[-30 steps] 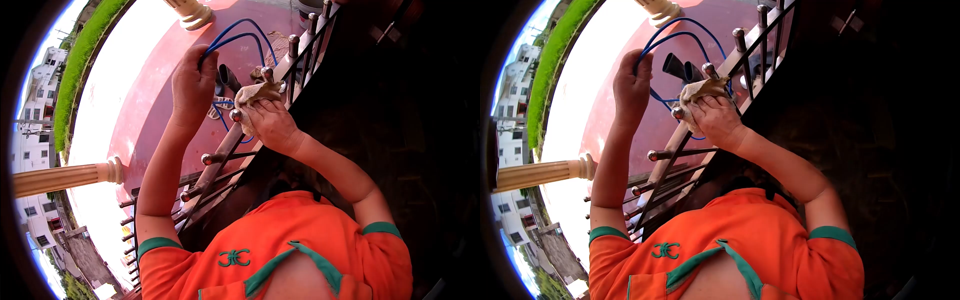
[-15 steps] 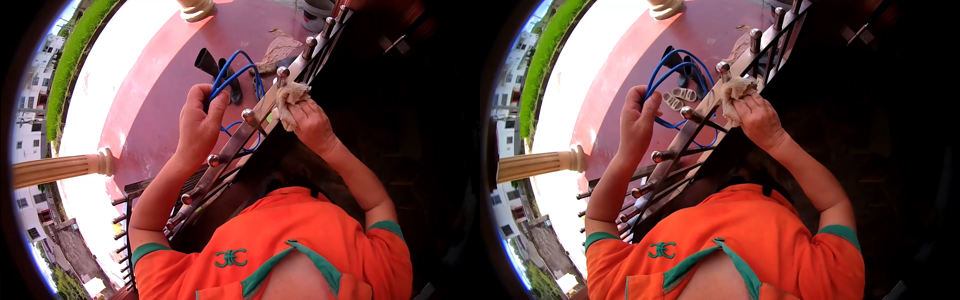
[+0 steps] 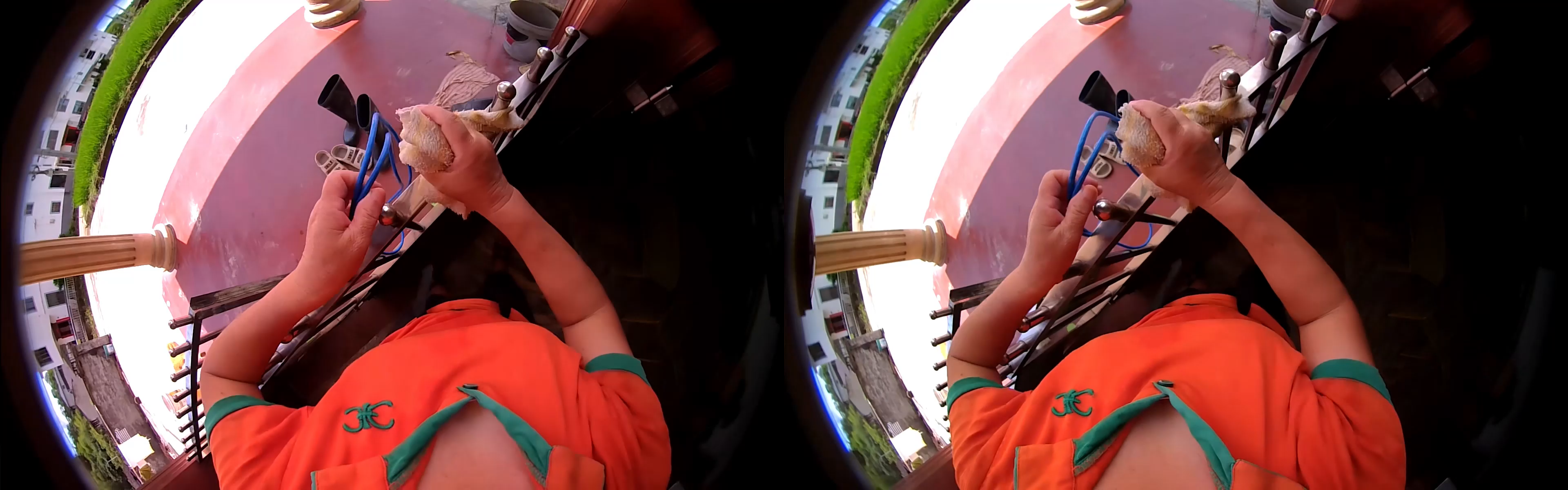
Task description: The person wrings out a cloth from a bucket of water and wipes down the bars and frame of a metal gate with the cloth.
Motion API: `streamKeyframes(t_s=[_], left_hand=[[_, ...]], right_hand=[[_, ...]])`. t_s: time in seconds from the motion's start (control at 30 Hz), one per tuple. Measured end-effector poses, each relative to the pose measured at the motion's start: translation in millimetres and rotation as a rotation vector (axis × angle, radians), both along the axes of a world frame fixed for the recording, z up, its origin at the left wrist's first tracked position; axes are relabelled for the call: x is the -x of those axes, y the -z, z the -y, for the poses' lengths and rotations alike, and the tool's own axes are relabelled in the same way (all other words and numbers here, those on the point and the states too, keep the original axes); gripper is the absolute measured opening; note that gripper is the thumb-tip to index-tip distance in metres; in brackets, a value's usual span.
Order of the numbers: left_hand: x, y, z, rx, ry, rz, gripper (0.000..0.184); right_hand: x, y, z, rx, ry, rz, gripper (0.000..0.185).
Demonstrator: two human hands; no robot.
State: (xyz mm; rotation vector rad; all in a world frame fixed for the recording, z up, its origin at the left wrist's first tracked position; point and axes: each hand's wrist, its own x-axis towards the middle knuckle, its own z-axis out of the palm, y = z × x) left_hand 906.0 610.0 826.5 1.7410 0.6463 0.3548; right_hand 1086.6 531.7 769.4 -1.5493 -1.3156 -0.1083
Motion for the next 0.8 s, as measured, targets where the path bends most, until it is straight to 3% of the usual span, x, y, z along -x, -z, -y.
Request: streamKeyframes(t_s=[0.07, 0.17, 0.27, 0.37, 0.4, 0.53, 0.57, 0.73, 0.8], left_hand=[[1, -1, 2, -0.084, 0.031, -0.071, 0.016], [2, 2, 7, -0.095, -0.023, 0.034, 0.017], [5, -13, 11, -0.708, 0.151, 0.024, 0.017], [5, -18, 23, -1.011, 0.249, -0.107, 0.021], [5, -14, 23, -1.173, 0.253, -0.117, 0.028], [8, -2, 25, -1.323, 0.256, -0.202, 0.041], [6, -2, 27, -1.319, 0.248, -0.234, 0.042], [3, 2, 35, -1.314, 0.226, -0.341, 0.045], [4, 3, 41, -1.22, 0.219, -0.414, 0.045]], right_hand=[[-4, 2, 4, 0.041, -0.082, -0.105, 0.053], [-11, 18, 14, 0.022, -0.099, -0.039, 0.057], [-33, 49, 24, 0.037, -0.032, 0.347, 0.055], [-65, 40, 48, 0.138, 0.014, 0.739, 0.044], [-70, 37, 48, 0.182, 0.022, 0.763, 0.042], [-52, 10, 32, 0.35, 0.021, 0.613, 0.038], [-49, 11, 26, 0.37, -0.092, 0.52, 0.036], [-75, 26, 57, 0.117, -0.094, 0.701, 0.034], [-96, 31, 79, 0.163, -0.083, 0.617, 0.035]])
